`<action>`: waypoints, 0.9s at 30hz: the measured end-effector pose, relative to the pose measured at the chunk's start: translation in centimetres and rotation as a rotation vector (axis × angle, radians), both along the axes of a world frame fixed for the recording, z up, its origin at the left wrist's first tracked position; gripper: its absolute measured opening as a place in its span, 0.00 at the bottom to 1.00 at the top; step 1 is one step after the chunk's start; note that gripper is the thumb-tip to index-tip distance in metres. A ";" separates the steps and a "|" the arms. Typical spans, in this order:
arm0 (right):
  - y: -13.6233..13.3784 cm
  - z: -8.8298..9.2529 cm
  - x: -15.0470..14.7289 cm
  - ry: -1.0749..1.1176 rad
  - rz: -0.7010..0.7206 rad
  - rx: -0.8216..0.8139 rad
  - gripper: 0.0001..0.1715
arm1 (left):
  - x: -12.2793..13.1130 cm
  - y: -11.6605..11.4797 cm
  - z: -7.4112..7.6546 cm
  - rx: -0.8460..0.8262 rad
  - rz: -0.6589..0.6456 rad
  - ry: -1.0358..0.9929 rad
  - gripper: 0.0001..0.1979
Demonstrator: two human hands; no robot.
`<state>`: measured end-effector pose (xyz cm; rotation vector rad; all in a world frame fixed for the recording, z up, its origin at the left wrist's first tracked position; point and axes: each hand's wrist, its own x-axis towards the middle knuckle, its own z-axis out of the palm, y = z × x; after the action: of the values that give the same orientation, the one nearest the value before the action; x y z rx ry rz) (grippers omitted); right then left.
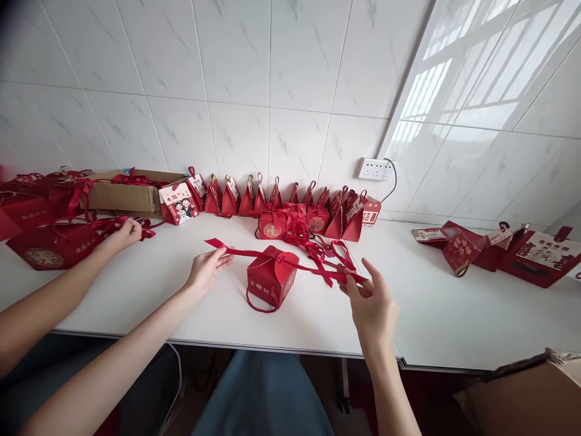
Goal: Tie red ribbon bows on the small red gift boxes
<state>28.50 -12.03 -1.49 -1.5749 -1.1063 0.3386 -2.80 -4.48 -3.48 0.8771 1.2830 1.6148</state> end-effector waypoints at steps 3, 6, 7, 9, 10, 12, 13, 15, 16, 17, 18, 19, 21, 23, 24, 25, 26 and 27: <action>0.0 -1.3 1.5 -0.051 0.056 -0.107 0.31 | -1.2 -0.4 -0.8 -0.057 -0.078 0.189 0.08; 0.7 -1.7 2.0 -0.236 0.089 -0.099 0.30 | -1.3 -0.6 -0.4 -0.015 -0.115 0.386 0.11; 1.2 -1.5 1.6 -0.289 0.115 -0.053 0.30 | -0.9 -0.6 0.0 0.019 -0.127 0.442 0.13; 2.3 -0.9 0.1 -0.314 0.224 0.017 0.29 | 0.3 -0.4 1.0 0.076 -0.200 0.538 0.14; 2.9 -0.5 -0.8 -0.290 0.310 0.007 0.28 | 1.0 -0.2 1.4 0.087 -0.266 0.576 0.13; 4.2 0.3 -2.9 -0.238 0.465 -0.095 0.28 | 2.4 0.0 2.0 0.084 -0.415 0.632 0.11; 4.8 0.6 -3.7 -0.217 0.533 -0.157 0.28 | 2.9 0.1 2.2 0.075 -0.483 0.649 0.12; 5.6 1.0 -4.9 -0.150 0.669 -0.254 0.29 | 3.5 -0.1 2.4 0.056 -0.586 0.668 0.16; 5.8 1.1 -5.3 -0.104 0.736 -0.288 0.29 | 3.5 -0.5 2.5 0.043 -0.631 0.667 0.17; 5.8 1.2 -5.4 -0.055 0.796 -0.317 0.30 | 3.5 -0.9 2.5 0.024 -0.680 0.654 0.19; 5.6 1.4 -5.4 -0.010 0.851 -0.347 0.30 | 3.3 -1.5 2.6 0.001 -0.734 0.629 0.19; 5.3 1.5 -5.4 0.026 0.898 -0.380 0.30 | 3.0 -2.2 2.7 -0.024 -0.787 0.597 0.20; 4.4 1.6 -5.2 0.079 0.980 -0.444 0.30 | 2.3 -3.5 2.9 -0.073 -0.879 0.534 0.21; 3.5 1.6 -5.0 0.135 1.065 -0.488 0.29 | 1.6 -4.7 2.9 -0.103 -0.938 0.503 0.22; 3.1 1.4 -4.9 0.165 1.105 -0.502 0.28 | 1.2 -5.1 2.9 -0.114 -0.959 0.493 0.23; 2.8 1.2 -4.9 0.199 1.138 -0.509 0.28 | 0.9 -5.5 2.7 -0.126 -0.975 0.478 0.23; 2.5 0.8 -4.9 0.238 1.163 -0.511 0.27 | 0.6 -5.8 2.5 -0.135 -0.985 0.455 0.24; 2.3 0.5 -4.9 0.283 1.181 -0.510 0.27 | 0.4 -6.1 2.2 -0.141 -0.988 0.427 0.24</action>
<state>23.60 -9.72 -1.04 -1.0375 -1.7007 1.6718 -2.41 -10.59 -1.27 1.5015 0.9462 0.5684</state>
